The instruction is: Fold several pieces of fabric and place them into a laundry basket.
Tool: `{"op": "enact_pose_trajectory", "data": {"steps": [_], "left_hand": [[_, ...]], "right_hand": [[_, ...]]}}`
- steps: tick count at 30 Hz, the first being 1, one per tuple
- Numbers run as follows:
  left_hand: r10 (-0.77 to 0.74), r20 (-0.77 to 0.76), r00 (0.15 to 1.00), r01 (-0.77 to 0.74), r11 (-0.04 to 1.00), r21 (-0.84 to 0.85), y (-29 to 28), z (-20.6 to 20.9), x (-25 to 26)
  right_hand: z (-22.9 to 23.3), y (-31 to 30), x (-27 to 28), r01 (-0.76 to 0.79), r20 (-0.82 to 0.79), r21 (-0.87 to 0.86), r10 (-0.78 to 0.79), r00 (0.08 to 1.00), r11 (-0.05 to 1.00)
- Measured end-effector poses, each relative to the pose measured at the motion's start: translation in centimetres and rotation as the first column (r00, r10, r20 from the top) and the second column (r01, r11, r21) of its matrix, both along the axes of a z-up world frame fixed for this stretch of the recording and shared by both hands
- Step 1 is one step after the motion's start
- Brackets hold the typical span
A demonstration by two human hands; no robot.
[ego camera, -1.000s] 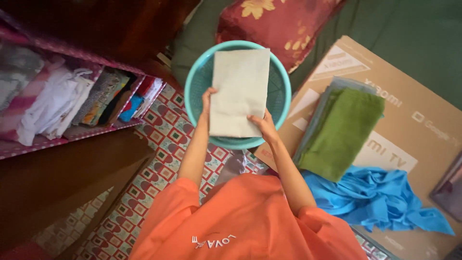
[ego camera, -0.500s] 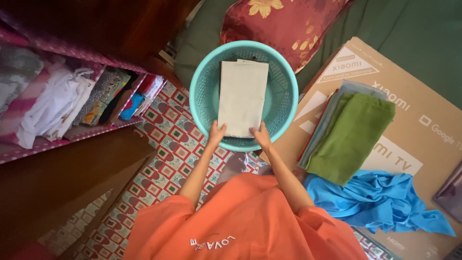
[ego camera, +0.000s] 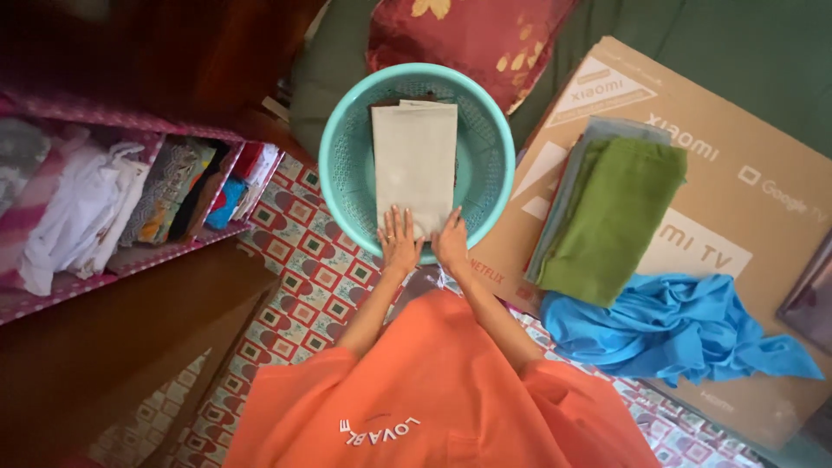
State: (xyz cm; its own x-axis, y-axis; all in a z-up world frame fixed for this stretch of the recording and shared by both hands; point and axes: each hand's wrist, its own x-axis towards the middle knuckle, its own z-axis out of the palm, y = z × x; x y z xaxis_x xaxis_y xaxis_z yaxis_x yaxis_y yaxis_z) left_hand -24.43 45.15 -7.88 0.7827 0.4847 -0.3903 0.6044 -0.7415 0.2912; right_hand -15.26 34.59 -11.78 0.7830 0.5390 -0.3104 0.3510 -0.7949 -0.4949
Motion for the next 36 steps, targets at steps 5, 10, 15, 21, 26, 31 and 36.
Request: {"op": "enact_pose_trajectory", "data": {"steps": [5,10,15,21,26,31,36], "left_hand": [[-0.025,0.164,0.986,0.029,0.999,-0.026,-4.1,2.4,2.3],[-0.049,0.452,0.891,0.106,0.989,-0.103,-9.1,5.2,6.6],[-0.003,0.553,0.833,0.233,0.908,-0.347,-14.0,9.0,11.1],[0.184,0.208,0.961,-0.001,0.753,-0.658,-19.6,6.3,18.5],[0.309,0.13,0.942,-0.144,0.723,-0.676,-21.1,5.5,20.5],[0.458,0.011,0.889,-0.271,0.546,-0.792,-20.7,5.8,20.2],[0.529,-0.041,0.847,-0.286,0.391,-0.875,-20.7,11.4,20.7]], "right_hand": [[7.9,-3.0,2.3,0.075,0.0,0.308,-0.078,0.997,0.949],[15.1,-8.2,4.0,0.124,0.055,0.527,-0.18,0.982,0.84],[19.0,-15.8,8.5,0.141,0.361,0.606,-0.428,0.829,0.783],[16.1,-23.2,15.4,0.402,0.407,0.388,-0.546,0.732,0.829],[11.3,-25.8,18.4,0.518,0.113,0.367,-0.589,0.8,0.773],[8.8,-27.2,20.0,0.657,-0.218,0.294,-0.62,0.753,0.694],[9.7,-28.0,20.7,0.717,-0.403,0.311,-0.597,0.694,0.624]]}}
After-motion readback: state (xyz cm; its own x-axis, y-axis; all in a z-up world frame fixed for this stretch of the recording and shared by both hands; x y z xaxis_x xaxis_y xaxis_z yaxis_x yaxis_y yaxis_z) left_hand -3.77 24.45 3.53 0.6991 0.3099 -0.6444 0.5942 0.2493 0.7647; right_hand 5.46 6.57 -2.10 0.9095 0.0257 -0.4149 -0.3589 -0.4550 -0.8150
